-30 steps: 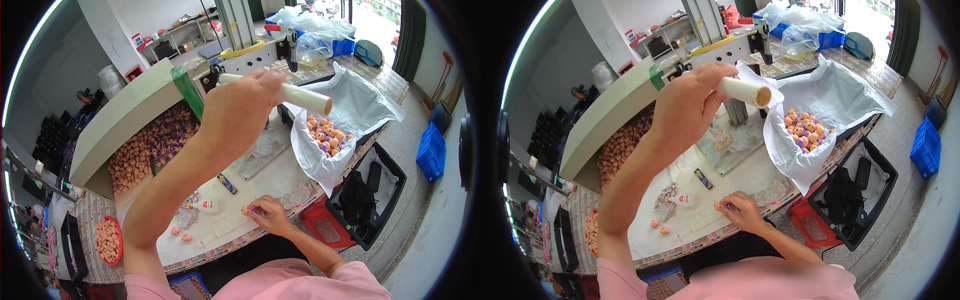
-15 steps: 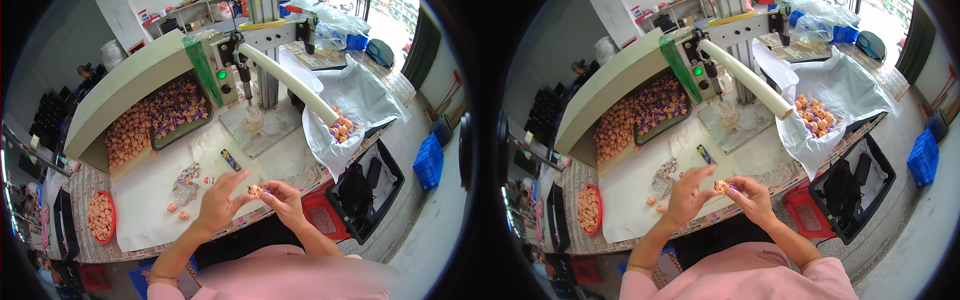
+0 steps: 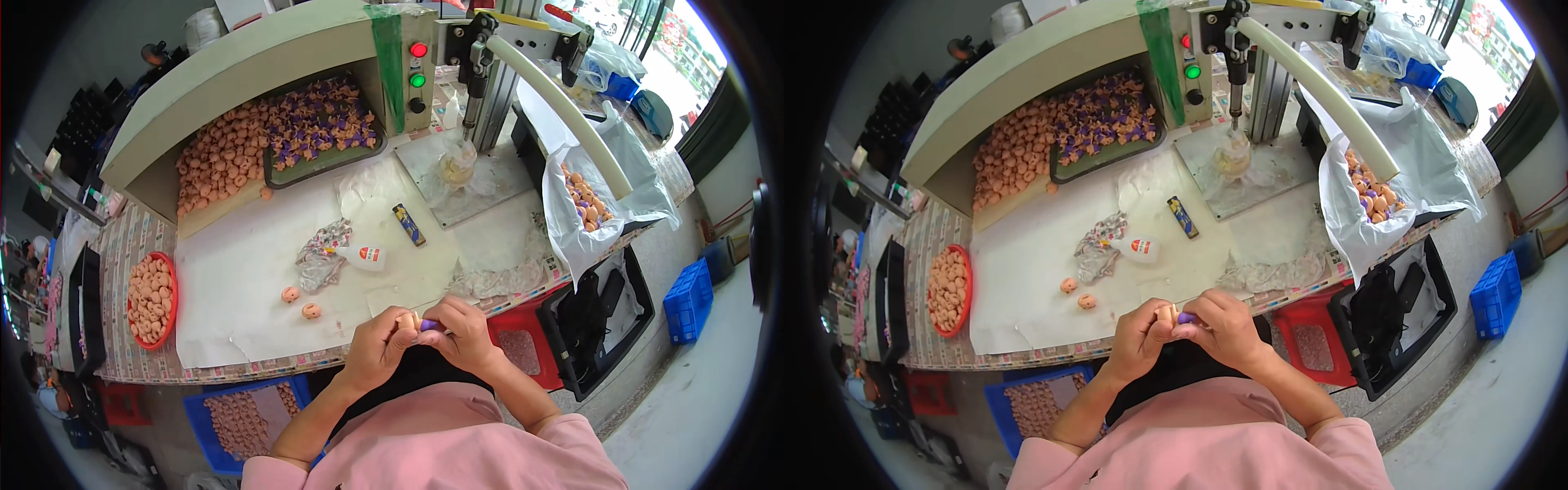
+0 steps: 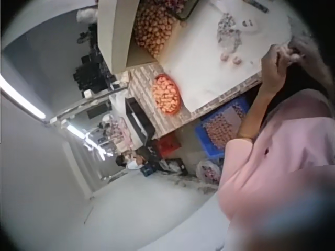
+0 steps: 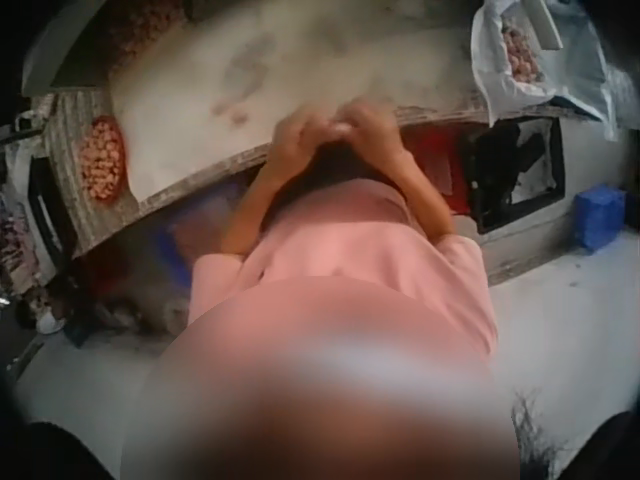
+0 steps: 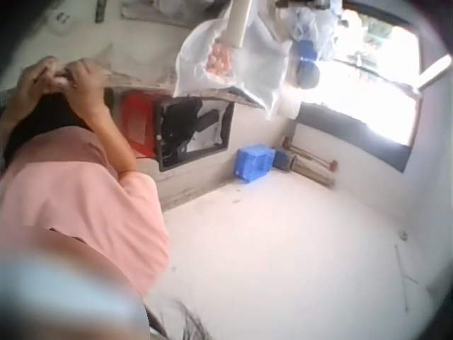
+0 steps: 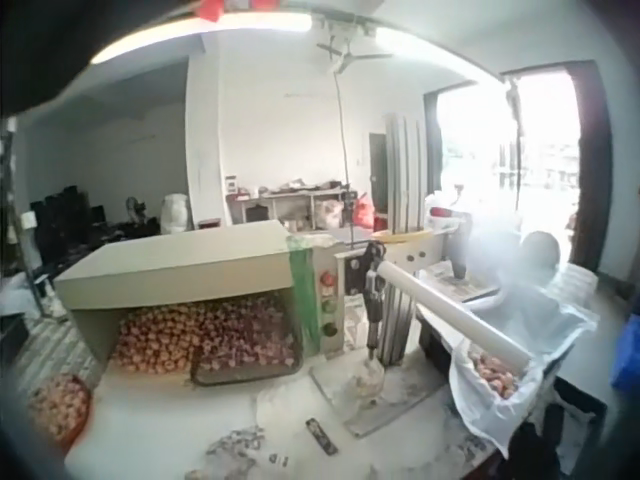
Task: Manually assemble and inspect small plastic toy head components using a press jig at a factory workbench.
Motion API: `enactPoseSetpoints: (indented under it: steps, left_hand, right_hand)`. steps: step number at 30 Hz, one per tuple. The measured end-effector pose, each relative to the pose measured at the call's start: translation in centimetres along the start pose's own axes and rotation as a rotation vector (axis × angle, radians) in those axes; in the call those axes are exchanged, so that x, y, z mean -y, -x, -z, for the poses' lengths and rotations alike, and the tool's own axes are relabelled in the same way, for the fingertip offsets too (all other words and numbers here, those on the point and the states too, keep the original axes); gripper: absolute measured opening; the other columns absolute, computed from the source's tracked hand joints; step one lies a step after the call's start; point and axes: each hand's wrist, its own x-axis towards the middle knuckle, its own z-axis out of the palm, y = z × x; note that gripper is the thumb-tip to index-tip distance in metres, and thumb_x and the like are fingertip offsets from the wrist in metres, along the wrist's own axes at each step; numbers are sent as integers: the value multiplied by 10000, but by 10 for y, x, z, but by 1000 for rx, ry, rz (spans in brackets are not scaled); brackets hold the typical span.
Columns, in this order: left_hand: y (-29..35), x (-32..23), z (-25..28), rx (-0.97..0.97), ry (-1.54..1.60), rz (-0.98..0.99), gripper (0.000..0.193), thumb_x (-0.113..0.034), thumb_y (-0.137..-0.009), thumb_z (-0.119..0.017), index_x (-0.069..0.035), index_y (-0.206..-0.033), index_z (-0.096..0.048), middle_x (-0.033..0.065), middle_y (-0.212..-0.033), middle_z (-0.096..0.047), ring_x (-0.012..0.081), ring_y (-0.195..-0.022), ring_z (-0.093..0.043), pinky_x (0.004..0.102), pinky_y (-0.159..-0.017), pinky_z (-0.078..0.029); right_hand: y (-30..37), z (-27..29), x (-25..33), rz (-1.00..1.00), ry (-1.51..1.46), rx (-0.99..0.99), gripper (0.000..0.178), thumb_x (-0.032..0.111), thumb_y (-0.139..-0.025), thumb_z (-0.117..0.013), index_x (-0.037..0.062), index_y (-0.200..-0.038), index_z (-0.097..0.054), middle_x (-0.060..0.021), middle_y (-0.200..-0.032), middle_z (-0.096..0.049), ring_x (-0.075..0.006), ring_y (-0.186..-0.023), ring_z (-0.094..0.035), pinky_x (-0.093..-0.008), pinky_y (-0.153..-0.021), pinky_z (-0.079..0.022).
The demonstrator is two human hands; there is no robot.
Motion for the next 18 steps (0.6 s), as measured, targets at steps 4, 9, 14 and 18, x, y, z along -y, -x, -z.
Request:
enactPoseSetpoints:
  steps: [4,9,14,18]
  left_hand:
    - [14,3,5,3,172,116,496,-479,-992,-381,-40,-775,-461,12,-701,-470,79,-606,-460,223,-542,-378]
    - [24,14,13,-104,218,87,546,-503,-1002,-302,-54,-713,-415,11,-674,-419,82,-593,-432,223,-513,-346]
    - [30,26,21,-100,297,232,524,-472,-1010,-340,-33,-751,-461,9,-647,-452,83,-588,-435,234,-536,-367]
    - [34,16,19,-127,413,298,519,-464,-1012,-345,-39,-740,-466,0,-655,-459,71,-589,-437,219,-539,-369]
  right_hand:
    - [-8,-16,5,28,-41,119,279,307,-849,-676,42,-815,-599,-91,-661,-497,-254,-565,-509,-353,-502,-389]
    - [-6,-45,9,-30,-153,127,290,306,-884,-637,29,-815,-586,-93,-677,-516,-265,-578,-522,-347,-510,-400]
    - [-1,-64,14,-68,-129,107,267,261,-896,-630,18,-800,-574,-103,-685,-542,-274,-567,-537,-348,-501,-411]
    - [0,-68,18,-58,8,91,194,175,-869,-638,19,-777,-566,-107,-662,-549,-287,-541,-544,-364,-482,-417]
